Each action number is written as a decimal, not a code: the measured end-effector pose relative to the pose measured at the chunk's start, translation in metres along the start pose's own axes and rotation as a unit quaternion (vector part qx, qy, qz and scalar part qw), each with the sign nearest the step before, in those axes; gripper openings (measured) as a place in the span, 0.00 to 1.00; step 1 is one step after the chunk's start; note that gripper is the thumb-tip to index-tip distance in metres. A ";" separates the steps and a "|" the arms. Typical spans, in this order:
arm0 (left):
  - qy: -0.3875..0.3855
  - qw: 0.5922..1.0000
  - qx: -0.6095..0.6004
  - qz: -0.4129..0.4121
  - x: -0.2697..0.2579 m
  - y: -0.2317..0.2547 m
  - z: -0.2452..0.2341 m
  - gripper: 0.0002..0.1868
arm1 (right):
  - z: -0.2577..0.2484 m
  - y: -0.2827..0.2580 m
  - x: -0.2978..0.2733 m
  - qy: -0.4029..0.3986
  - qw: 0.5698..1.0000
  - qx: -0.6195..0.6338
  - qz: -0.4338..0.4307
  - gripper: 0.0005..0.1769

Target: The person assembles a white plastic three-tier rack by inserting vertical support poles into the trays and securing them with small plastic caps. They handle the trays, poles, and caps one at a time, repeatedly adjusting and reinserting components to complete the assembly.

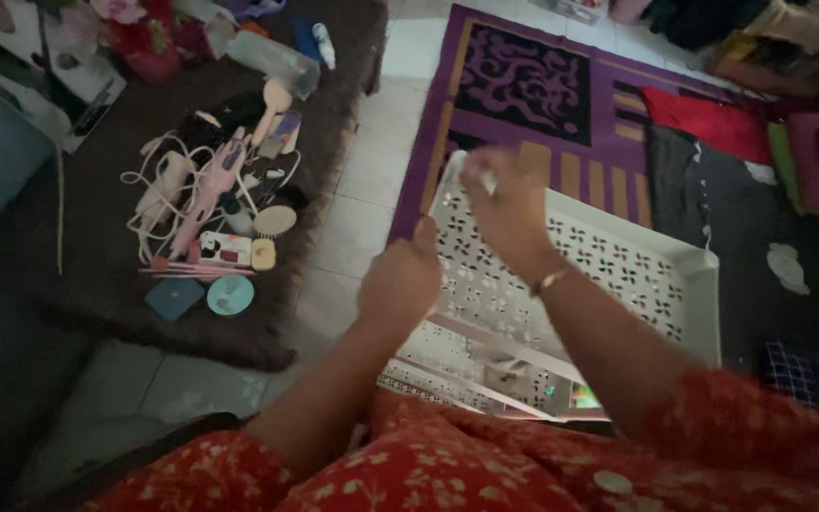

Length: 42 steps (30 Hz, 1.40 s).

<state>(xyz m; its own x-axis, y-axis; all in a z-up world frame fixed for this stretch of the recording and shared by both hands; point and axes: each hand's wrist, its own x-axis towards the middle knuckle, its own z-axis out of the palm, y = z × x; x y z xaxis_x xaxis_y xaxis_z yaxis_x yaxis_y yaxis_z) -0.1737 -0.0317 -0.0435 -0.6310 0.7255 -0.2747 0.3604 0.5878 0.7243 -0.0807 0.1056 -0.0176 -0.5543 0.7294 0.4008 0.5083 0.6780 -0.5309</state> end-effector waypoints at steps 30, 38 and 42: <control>-0.048 0.990 -0.136 0.009 -0.005 -0.009 -0.006 0.39 | 0.057 0.026 0.088 -0.174 0.964 -0.201 0.031 0.18; -0.152 0.952 -0.264 -0.019 0.025 -0.017 0.007 0.38 | -0.033 0.082 0.036 -0.041 0.996 -0.037 0.071 0.23; -0.249 0.812 -0.501 -0.164 0.032 -0.031 0.019 0.38 | -0.126 0.167 -0.036 0.051 0.960 -0.182 0.206 0.28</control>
<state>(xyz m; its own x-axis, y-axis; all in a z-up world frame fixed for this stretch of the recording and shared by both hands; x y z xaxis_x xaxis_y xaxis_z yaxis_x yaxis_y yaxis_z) -0.1918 -0.0199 -0.0864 -0.1339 0.7901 -0.5982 -0.6686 0.3735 0.6430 0.1073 0.2035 -0.0267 -0.1994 0.9349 0.2935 0.8779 0.3035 -0.3704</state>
